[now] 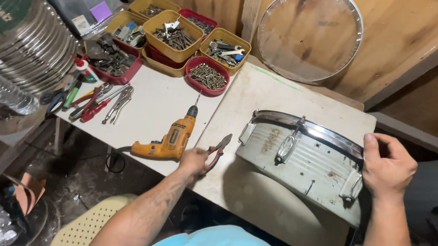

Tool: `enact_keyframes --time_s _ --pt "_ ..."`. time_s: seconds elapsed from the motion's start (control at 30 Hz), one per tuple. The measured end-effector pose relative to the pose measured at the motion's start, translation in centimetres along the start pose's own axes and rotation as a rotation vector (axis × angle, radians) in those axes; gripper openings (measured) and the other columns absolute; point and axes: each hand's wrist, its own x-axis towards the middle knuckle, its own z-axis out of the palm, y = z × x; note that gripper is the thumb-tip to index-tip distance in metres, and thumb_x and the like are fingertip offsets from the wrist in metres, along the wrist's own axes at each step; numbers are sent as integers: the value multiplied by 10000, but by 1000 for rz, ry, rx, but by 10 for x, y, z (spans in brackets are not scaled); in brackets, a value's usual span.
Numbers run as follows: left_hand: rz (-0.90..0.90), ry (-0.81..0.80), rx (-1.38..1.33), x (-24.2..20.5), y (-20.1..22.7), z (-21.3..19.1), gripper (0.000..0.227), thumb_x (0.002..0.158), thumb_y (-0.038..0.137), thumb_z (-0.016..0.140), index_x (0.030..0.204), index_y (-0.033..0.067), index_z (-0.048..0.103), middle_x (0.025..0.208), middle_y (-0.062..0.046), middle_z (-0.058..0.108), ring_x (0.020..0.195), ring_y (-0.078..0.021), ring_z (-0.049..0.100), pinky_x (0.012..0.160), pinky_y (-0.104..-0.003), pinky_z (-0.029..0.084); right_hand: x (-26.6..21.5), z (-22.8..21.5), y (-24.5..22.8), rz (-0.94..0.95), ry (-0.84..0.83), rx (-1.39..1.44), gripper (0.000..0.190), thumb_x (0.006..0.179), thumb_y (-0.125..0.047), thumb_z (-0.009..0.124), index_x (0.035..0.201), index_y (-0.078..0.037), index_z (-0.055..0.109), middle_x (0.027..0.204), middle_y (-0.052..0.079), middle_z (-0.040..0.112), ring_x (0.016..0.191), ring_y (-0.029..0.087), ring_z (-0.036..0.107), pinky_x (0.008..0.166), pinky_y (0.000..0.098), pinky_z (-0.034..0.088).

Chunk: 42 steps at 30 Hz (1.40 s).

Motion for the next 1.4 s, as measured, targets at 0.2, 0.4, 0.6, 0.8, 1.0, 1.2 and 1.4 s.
enact_keyframes --time_s 0.2,0.4,0.6,0.8,1.0,1.2,1.4 --pt "177 53 317 128 84 16 156 1057 150 508 1110 96 645 793 -30 565 581 -142 489 432 -275 378 -1 -13 -37 -219 31 -167 164 1104 -91 809 996 25 769 988 143 746 918 268 692 877 366 519" --pt "571 341 374 176 242 59 371 836 382 755 995 46 751 1063 -102 775 1011 -277 733 856 -388 554 -13 -16 -31 -214 104 -267 210 1128 -112 797 989 42 762 958 155 729 888 294 676 859 393 498" --pt "838 216 466 111 195 47 239 883 212 617 1022 124 790 1007 -102 792 949 -291 745 875 -431 576 -37 -43 -32 -96 61 -225 183 1104 -122 776 1204 31 760 1176 206 671 1117 309 630 999 402 530" --pt "507 -111 652 4 49 18 453 970 462 589 1331 191 628 1279 -31 719 899 -175 721 859 -374 558 -58 -91 -28 180 -130 -284 611 970 -315 713 1431 78 632 1364 292 570 1169 379 620 1052 475 453" --pt "589 -147 829 25 -44 7 496 923 456 643 1299 132 654 1196 -133 714 1044 -274 705 945 -409 529 -37 -92 -83 504 -493 -314 1020 625 -437 768 1540 -138 431 1589 160 382 1433 357 403 1163 594 341" --pt "666 -120 960 26 -74 19 455 866 453 668 1197 140 689 1132 -123 724 1078 -357 674 890 -449 518 -9 -72 -75 184 -649 -228 1204 521 -326 929 1554 -83 359 1586 172 355 1488 293 324 1234 416 237" --pt "610 -197 991 24 -112 40 517 843 410 653 1267 114 669 1162 -123 727 1078 -347 678 915 -424 525 46 -34 -99 -37 -864 -341 1204 576 -625 871 1534 -63 405 1418 219 496 1368 353 453 1177 427 323"
